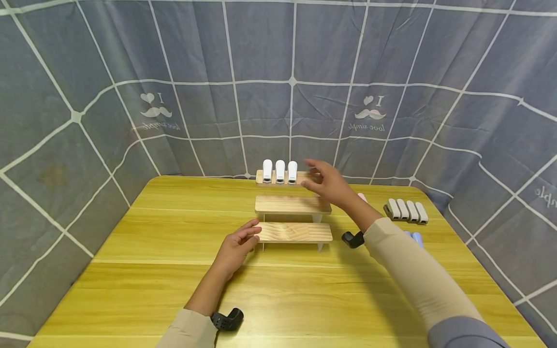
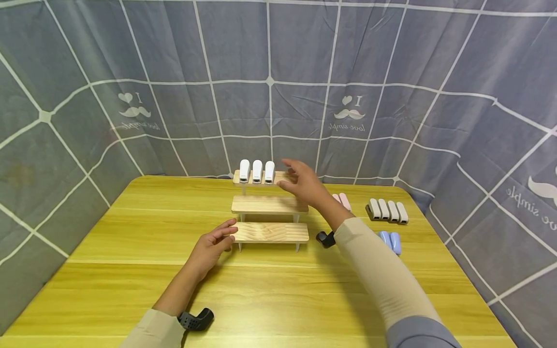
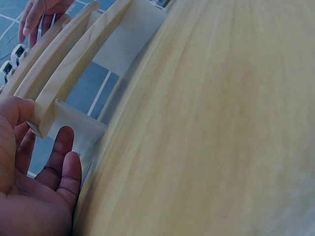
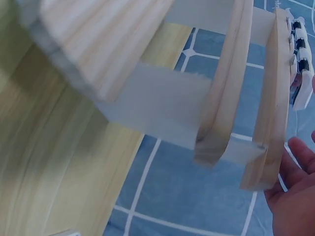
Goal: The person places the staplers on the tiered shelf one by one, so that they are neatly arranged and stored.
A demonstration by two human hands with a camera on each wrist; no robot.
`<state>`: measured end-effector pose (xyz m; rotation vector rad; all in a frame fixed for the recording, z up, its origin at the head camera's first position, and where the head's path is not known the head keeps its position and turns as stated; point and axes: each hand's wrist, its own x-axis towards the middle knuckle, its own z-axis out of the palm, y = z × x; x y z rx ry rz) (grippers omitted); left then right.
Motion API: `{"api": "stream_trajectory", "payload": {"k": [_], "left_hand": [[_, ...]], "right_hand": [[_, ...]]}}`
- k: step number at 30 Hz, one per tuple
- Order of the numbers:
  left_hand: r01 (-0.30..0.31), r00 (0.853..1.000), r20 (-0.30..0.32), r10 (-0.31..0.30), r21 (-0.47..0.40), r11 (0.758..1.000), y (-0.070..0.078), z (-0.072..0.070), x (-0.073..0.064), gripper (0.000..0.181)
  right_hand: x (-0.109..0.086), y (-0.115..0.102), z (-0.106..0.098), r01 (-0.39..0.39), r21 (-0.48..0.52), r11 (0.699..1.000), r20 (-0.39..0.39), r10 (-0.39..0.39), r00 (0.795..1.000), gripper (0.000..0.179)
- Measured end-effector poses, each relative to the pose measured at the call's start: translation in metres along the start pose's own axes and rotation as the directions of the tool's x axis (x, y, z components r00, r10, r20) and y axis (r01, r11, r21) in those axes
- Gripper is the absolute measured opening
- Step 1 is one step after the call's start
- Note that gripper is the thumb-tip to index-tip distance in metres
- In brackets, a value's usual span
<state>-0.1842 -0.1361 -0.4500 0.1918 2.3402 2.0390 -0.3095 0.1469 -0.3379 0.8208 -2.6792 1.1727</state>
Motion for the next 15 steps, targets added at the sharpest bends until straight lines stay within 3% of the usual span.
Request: {"api": "stream_trajectory", "payload": {"k": [9,15], "left_hand": [[-0.018,1.0,-0.002,0.018,0.002,1.0,-0.004,-0.001,0.002,0.027],[-0.019,1.0,0.004,0.019,0.006,1.0,0.0,-0.001,0.0,0.029]], "right_hand": [[-0.025,0.012,-0.017,-0.006,-0.11,0.994,-0.061,-0.001,0.998,0.063],[-0.049,0.027,-0.028,-0.061,-0.104,0.993,-0.084,0.052,0.995,0.064]]}}
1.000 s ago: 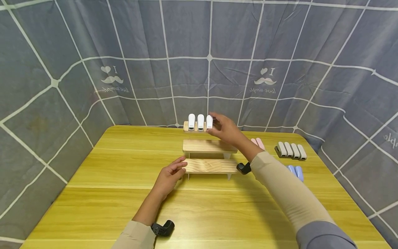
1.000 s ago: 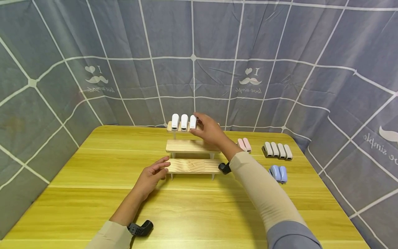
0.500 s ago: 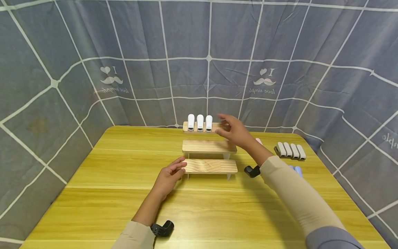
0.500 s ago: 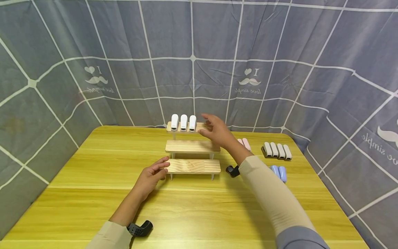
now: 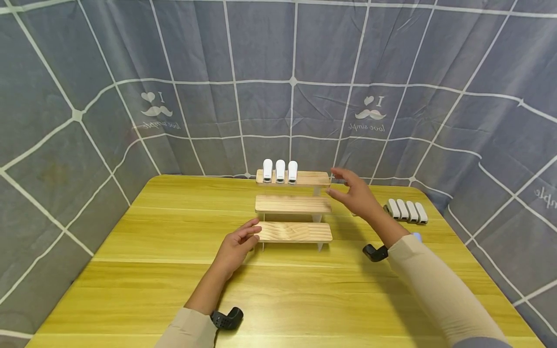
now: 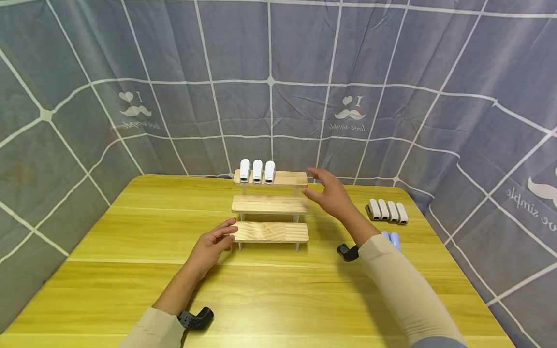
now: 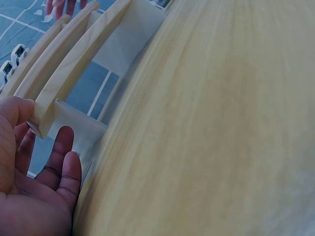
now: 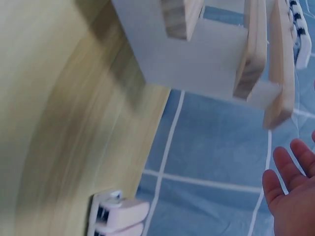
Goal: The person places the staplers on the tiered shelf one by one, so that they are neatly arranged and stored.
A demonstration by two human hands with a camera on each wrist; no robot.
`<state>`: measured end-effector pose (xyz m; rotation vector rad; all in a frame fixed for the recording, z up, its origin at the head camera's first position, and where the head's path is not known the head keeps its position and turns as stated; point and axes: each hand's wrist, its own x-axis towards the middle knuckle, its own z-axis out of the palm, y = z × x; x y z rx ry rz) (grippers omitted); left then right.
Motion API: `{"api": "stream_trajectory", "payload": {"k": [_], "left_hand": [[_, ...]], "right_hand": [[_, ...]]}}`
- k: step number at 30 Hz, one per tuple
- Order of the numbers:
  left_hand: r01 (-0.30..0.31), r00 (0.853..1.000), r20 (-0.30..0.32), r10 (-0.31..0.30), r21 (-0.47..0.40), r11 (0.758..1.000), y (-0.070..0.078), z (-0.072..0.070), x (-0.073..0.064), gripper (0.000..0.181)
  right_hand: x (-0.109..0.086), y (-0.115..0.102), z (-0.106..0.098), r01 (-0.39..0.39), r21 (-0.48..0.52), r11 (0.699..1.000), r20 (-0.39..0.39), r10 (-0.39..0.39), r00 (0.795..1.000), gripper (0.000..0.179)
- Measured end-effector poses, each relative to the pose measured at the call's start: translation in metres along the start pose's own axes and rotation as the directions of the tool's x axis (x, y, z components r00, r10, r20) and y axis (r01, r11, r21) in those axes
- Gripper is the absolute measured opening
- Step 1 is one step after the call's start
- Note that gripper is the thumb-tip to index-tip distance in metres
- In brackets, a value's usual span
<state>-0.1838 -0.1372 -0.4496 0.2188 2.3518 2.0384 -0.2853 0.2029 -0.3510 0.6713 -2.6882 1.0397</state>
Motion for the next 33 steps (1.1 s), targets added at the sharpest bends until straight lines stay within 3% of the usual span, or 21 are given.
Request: {"api": "stream_trajectory", "payload": {"k": [5,13,25,33], "left_hand": [[-0.008,1.0,-0.006,0.008,0.001,1.0,-0.007,0.0,0.003,0.027],[-0.005,1.0,-0.002,0.005,0.011,1.0,-0.005,0.001,0.003,0.027],[0.015,1.0,-0.005,-0.015,-0.007,1.0,-0.004,0.0,0.002,0.028],[0.008,1.0,0.004,-0.008,-0.017,1.0,-0.004,0.001,0.002,0.029]], "right_hand": [[-0.02,0.012,-0.013,-0.035,-0.002,0.999,-0.023,0.035,0.999,0.065],[-0.054,0.029,-0.029,-0.053,-0.04,0.998,-0.034,0.052,0.998,0.063],[-0.091,0.048,-0.039,-0.077,-0.111,0.991,-0.026,0.075,0.997,0.057],[-0.116,0.061,-0.043,-0.071,-0.117,0.991,-0.097,0.06,0.993,0.049]]}}
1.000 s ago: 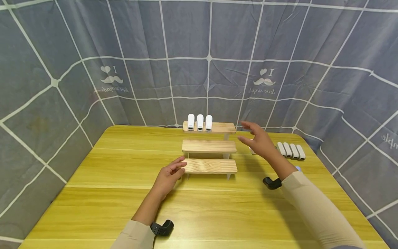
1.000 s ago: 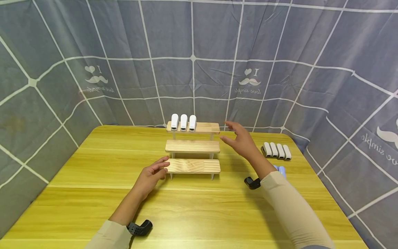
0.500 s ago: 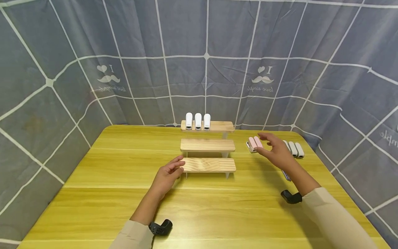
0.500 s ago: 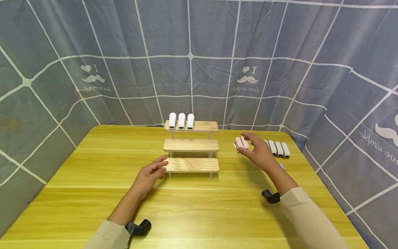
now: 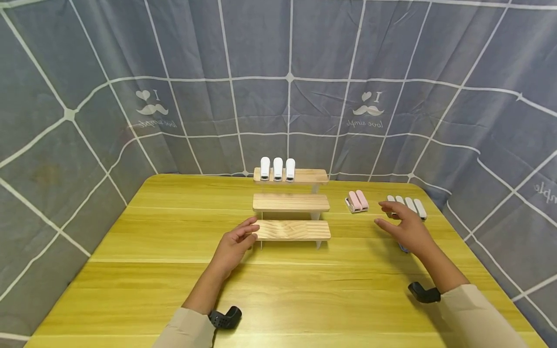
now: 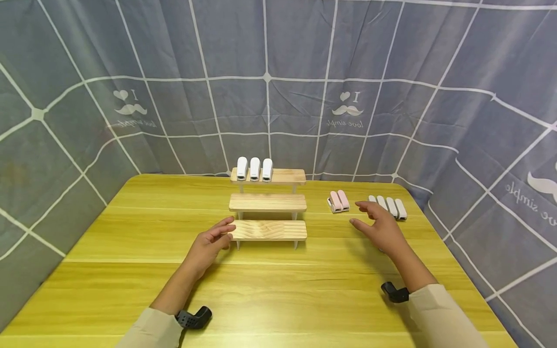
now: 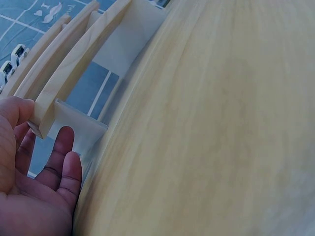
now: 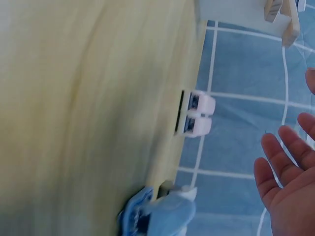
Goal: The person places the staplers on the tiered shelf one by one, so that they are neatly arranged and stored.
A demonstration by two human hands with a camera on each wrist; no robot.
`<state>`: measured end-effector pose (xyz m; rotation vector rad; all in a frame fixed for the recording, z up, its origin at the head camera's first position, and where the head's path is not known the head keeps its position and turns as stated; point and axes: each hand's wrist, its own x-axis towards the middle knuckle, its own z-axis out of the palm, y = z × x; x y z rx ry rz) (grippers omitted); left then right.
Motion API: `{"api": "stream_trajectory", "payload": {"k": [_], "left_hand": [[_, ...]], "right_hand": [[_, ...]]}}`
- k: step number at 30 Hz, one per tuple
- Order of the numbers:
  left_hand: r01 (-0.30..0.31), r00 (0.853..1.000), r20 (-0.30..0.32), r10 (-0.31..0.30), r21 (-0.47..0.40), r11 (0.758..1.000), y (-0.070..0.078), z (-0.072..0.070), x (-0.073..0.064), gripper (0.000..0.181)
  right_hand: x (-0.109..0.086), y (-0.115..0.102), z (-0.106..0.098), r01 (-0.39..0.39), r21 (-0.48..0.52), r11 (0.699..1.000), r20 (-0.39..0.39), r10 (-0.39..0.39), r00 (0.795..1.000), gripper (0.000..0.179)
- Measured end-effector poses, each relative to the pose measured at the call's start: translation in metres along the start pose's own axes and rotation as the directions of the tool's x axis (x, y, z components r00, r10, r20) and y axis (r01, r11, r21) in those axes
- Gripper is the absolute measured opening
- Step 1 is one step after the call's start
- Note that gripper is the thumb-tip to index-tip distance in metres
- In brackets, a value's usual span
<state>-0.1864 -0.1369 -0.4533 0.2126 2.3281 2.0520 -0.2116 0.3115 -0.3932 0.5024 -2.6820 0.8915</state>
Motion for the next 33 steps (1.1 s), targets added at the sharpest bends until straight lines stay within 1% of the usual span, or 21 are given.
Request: {"api": "stream_trajectory", "payload": {"k": [4,7,10,14,17,21,25,29,33], "left_hand": [[0.005,1.0,-0.01,-0.005,0.01,1.0,-0.001,0.0,0.001,0.028],[0.011,1.0,-0.011,-0.011,0.011,1.0,-0.002,0.0,0.001,0.027],[0.02,1.0,-0.01,-0.019,0.006,1.0,-0.002,0.0,0.0,0.026],[0.015,1.0,-0.006,-0.015,0.008,1.0,-0.001,0.0,-0.001,0.027],[0.014,1.0,-0.005,-0.013,0.013,1.0,0.0,0.0,-0.001,0.028],[0.021,1.0,-0.012,-0.021,0.016,1.0,0.002,0.0,-0.001,0.027],[0.024,1.0,-0.016,-0.023,0.013,1.0,0.002,0.0,-0.001,0.027],[0.009,1.0,-0.013,-0.008,0.011,1.0,0.0,0.001,0.0,0.027],[-0.002,1.0,-0.012,0.002,0.005,1.0,0.0,0.001,0.0,0.028]], "right_hand": [[-0.01,0.008,-0.003,-0.026,-0.002,1.0,-0.013,0.026,1.0,0.05],[-0.019,0.013,-0.006,-0.075,-0.005,0.997,-0.014,0.075,0.997,0.05],[-0.027,0.019,-0.01,-0.124,-0.012,0.992,-0.012,0.124,0.992,0.052],[-0.036,0.026,-0.017,-0.178,-0.003,0.984,-0.005,0.178,0.984,0.055],[-0.041,0.032,-0.022,-0.205,0.004,0.979,0.004,0.205,0.979,0.057],[-0.043,0.04,-0.026,-0.228,0.022,0.973,0.035,0.227,0.973,0.06],[-0.046,0.049,-0.029,-0.259,0.05,0.965,0.087,0.254,0.963,0.065],[-0.05,0.059,-0.031,-0.287,0.074,0.955,0.136,0.276,0.952,0.069],[-0.055,0.066,-0.033,-0.313,0.073,0.947,0.164,0.298,0.94,0.072]]}}
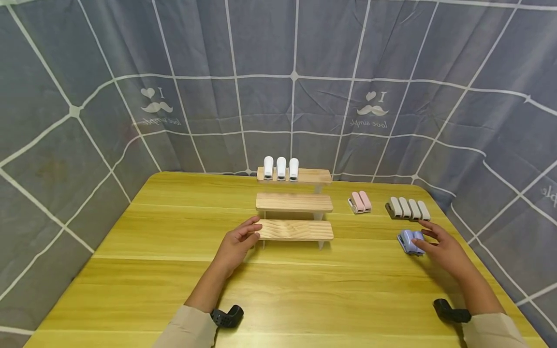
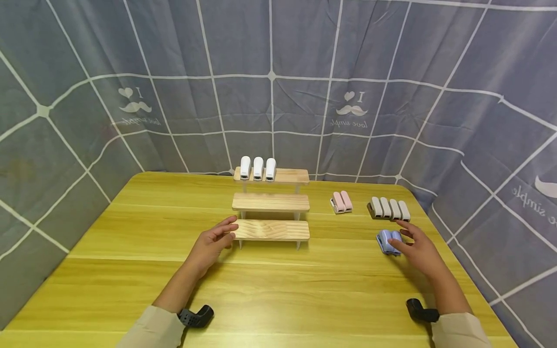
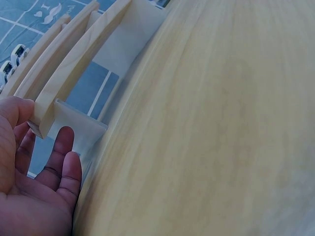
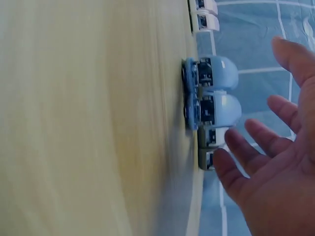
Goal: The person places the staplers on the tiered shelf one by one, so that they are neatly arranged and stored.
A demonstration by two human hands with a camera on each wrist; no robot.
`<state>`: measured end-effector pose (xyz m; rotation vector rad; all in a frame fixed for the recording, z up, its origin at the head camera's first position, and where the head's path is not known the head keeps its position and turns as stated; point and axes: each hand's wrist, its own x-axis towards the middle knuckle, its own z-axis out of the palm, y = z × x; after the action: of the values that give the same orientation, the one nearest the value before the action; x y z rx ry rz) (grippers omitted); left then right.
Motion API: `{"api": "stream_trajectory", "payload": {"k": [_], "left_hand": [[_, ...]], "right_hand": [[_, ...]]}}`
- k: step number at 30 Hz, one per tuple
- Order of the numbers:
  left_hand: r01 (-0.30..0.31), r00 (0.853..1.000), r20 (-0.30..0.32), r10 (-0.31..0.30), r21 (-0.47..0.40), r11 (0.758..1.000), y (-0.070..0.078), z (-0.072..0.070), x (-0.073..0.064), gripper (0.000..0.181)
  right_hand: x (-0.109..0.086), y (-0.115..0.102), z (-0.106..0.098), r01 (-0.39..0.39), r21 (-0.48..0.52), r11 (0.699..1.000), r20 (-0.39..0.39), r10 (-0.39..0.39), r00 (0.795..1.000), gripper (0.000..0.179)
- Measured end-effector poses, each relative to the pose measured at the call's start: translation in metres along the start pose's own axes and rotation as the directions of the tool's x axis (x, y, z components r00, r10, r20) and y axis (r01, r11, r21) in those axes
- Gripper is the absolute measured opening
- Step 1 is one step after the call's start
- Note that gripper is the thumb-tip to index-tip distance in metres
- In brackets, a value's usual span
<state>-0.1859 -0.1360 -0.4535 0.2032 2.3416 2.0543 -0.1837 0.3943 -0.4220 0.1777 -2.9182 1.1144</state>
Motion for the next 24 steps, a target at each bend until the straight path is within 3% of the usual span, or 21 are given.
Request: {"api": "stream_trajectory", "payload": {"k": [11,24], "left_hand": [[0.007,1.0,0.006,-0.007,-0.007,1.0,0.001,0.0,-0.001,0.028],[0.011,1.0,0.003,-0.011,-0.001,1.0,0.001,0.0,0.0,0.028]], "right_hand": [[-0.005,0.015,0.002,-0.022,0.065,0.998,0.071,0.018,0.997,0.075],[-0.008,0.022,0.008,0.022,0.063,0.998,0.088,-0.027,0.996,0.068]]}}
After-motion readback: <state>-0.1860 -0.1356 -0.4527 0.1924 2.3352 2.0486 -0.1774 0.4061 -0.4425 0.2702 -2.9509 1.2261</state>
